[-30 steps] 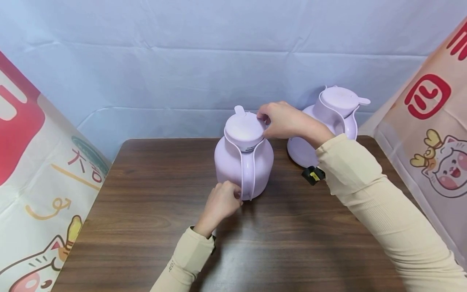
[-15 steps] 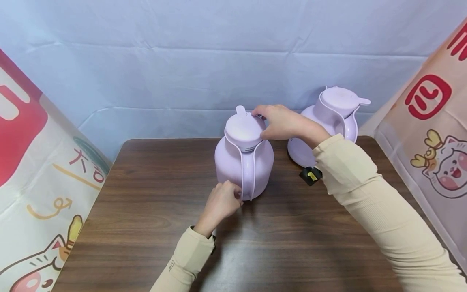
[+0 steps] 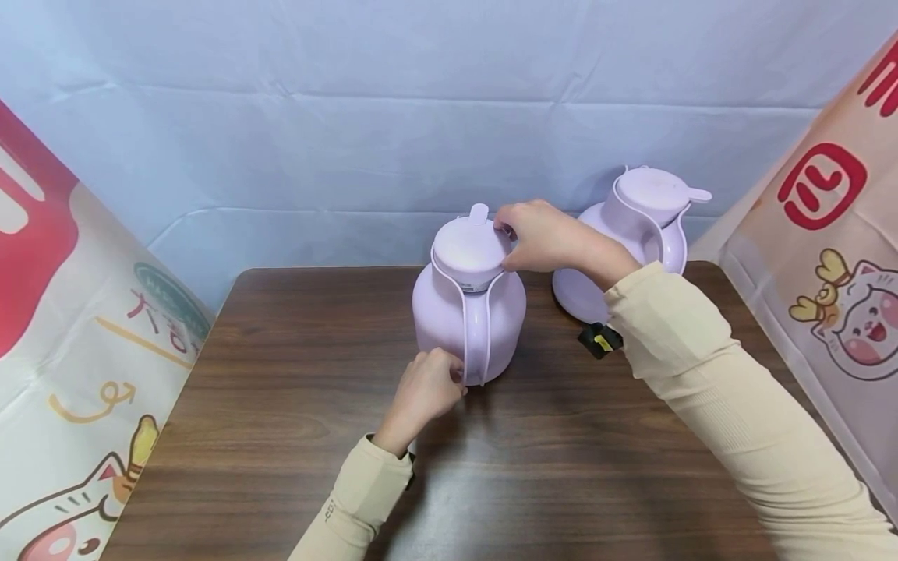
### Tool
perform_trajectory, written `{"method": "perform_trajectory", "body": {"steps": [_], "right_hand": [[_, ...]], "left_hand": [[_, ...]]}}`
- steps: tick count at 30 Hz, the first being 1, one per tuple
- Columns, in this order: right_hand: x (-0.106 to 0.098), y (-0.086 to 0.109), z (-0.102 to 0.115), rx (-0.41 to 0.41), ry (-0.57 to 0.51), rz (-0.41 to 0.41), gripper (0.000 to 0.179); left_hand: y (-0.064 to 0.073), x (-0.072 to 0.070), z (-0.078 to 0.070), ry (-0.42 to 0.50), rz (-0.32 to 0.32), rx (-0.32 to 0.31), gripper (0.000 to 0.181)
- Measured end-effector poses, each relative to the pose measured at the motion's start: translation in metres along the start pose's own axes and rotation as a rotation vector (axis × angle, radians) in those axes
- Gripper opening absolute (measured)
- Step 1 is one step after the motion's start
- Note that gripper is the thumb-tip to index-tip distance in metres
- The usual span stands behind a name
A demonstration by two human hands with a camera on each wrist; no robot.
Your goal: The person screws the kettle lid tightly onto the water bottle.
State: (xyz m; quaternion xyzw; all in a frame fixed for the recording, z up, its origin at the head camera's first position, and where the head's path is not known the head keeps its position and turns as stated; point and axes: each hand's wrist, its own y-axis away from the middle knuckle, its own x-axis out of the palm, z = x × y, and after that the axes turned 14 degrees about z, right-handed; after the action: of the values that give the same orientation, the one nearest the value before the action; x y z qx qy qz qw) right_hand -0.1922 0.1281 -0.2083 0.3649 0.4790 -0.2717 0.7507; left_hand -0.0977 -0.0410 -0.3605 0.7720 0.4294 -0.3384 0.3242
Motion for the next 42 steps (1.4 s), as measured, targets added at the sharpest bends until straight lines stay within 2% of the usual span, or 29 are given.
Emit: {"method": "perform_trajectory", "body": {"steps": [3, 6, 11, 17, 21, 26, 34, 38, 42], "right_hand": [[-0.0007, 0.0027, 0.0004, 0.012, 0.002, -0.018, 0.021], [-0.0019, 0.0047, 0.0005, 0.023, -0.019, -0.022, 0.020], [-0.0025, 0.0041, -0.0013, 0.039, -0.059, -0.018, 0.028], [-0.0004, 0.0001, -0.0044, 0.025, -0.078, 0.020, 0.045], [0.0004, -0.0005, -0.0052, 0.021, -0.086, 0.026, 0.046], [0.0008, 0.0004, -0.0054, -0.003, -0.079, 0.005, 0.039], [0.0012, 0.0053, -0.0044, -0.023, -0.007, -0.051, 0.005], [0.0009, 0.0069, -0.0047, -0.022, -0.019, -0.060, 0.006], [-0.0014, 0.0083, -0.0066, 0.005, -0.074, -0.044, 0.022]], "left_hand": [[0.0002, -0.0001, -0.0002, -0.001, -0.002, -0.001, 0.031], [0.0006, -0.0001, -0.0004, -0.001, -0.002, 0.000, 0.032], [0.0006, 0.0000, -0.0002, 0.002, -0.002, -0.002, 0.031], [0.0002, 0.0006, 0.0007, -0.008, -0.008, 0.002, 0.034], [-0.0005, 0.0013, 0.0014, -0.010, -0.007, 0.005, 0.034], [-0.0007, 0.0017, 0.0017, -0.005, -0.005, 0.000, 0.036], [-0.0003, 0.0011, 0.0015, -0.011, -0.003, 0.010, 0.027], [0.0006, 0.0002, 0.0008, -0.008, -0.005, 0.009, 0.023], [0.0008, 0.0001, 0.0006, -0.005, -0.008, 0.009, 0.024]]}}
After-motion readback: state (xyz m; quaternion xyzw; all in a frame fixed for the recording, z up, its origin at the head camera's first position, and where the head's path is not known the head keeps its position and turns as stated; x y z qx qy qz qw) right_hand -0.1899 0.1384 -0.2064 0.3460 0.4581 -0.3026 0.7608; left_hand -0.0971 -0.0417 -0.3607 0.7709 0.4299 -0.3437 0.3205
